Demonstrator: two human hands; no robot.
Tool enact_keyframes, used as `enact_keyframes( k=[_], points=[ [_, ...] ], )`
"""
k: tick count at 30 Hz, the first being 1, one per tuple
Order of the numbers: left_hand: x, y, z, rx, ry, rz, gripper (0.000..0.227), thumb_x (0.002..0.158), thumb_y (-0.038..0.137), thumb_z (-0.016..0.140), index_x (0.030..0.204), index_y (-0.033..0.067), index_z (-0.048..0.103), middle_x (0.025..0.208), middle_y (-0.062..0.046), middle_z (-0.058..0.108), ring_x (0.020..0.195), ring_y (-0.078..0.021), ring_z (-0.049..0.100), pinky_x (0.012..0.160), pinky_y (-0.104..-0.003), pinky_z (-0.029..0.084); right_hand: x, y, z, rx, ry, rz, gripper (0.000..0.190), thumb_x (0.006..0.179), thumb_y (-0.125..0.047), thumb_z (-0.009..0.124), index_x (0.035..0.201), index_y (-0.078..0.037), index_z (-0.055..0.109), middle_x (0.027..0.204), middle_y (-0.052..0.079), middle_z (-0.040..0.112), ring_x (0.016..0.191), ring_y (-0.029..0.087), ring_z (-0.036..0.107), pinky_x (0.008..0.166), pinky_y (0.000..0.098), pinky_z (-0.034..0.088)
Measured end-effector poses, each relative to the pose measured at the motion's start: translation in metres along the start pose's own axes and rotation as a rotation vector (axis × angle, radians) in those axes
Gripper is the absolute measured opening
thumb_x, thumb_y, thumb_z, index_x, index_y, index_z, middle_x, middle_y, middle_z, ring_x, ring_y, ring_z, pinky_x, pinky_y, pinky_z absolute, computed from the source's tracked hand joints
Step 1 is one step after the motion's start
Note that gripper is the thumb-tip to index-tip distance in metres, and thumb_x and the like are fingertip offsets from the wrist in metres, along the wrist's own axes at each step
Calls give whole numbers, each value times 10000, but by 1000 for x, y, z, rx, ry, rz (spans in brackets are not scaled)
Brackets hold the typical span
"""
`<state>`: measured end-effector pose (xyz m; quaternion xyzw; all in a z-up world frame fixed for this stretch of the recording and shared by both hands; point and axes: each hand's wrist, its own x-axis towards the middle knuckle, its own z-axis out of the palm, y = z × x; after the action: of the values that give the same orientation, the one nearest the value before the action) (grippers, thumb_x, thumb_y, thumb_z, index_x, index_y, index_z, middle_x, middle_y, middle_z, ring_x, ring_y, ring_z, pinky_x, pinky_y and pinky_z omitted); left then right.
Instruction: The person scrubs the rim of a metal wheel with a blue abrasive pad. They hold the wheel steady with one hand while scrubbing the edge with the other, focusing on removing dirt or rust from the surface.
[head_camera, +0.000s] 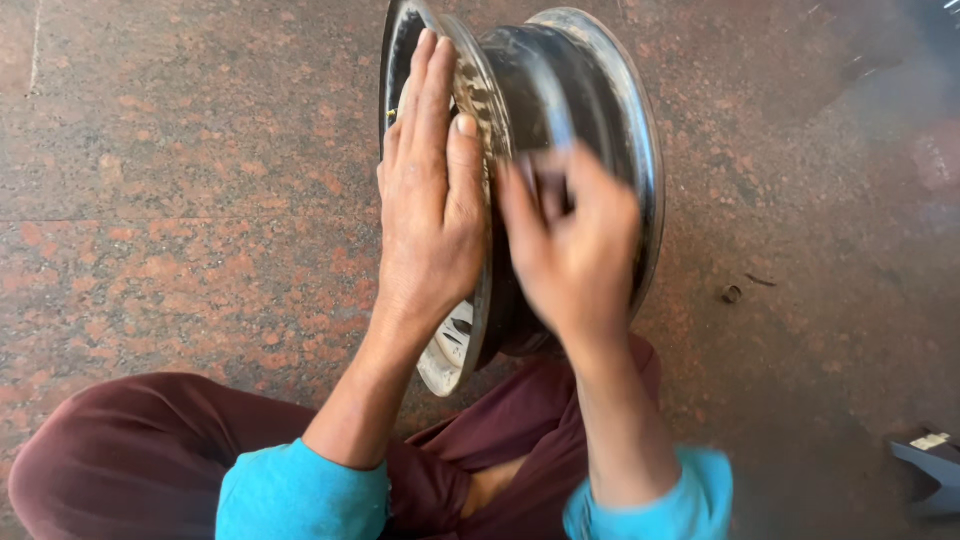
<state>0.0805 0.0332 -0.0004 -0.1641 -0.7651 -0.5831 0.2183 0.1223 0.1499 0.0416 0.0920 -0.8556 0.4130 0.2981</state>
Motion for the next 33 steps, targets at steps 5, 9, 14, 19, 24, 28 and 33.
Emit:
enact_keyframes(
  k=[5,9,14,19,24,28,33],
  points=[
    [10,8,-8,128,-49,-21,530,1159,247,362,1654,62,323,1739,-134,322,1569,-314,390,1310,-460,277,23,-1,3,-61,-14,-29,103,999,-66,720,921,-1,702,717,33,680,556,57,525,481,220,355],
    [1,6,-5,68,-20,-4,523,1180,253,338,1666,62,324,1748,-142,310,1611,-332,367,1325,-459,279,-6,-7,-4,-28,7,-39,79,1001,-62,692,946,-5,701,760,43,691,578,44,568,478,208,386],
    [5,2,-6,108,-47,-25,537,1168,284,338,1657,62,323,1743,-131,317,1562,-321,398,1297,-464,311,27,12,4,-43,-10,22,133,988,-79,740,888,3,709,661,57,636,545,56,489,480,228,359],
    [17,-1,-3,149,-56,-26,540,1160,285,324,1651,61,323,1727,-130,314,1543,-331,383,1283,-477,283,-25,-16,-3,12,67,122,123,962,-94,704,872,-10,708,597,34,622,504,83,484,466,250,314],
    [13,-2,-5,109,-64,-41,545,1162,291,327,1659,69,320,1742,-117,306,1545,-317,408,1297,-463,289,34,13,5,-156,12,-43,164,975,-111,733,861,2,699,610,50,620,488,102,517,473,246,337],
    [19,5,-10,172,-78,-12,535,1159,276,339,1650,65,318,1734,-119,300,1540,-331,395,1278,-471,290,3,-1,-1,-149,3,-21,121,992,-112,685,916,-20,703,651,33,662,459,67,559,405,246,372],
    [8,0,-5,59,-59,-11,527,1184,265,322,1670,62,306,1755,-126,279,1589,-319,366,1316,-458,297,28,26,7,-109,-14,-58,163,980,-135,723,854,-35,699,653,51,662,491,83,532,438,250,354]
  ],
)
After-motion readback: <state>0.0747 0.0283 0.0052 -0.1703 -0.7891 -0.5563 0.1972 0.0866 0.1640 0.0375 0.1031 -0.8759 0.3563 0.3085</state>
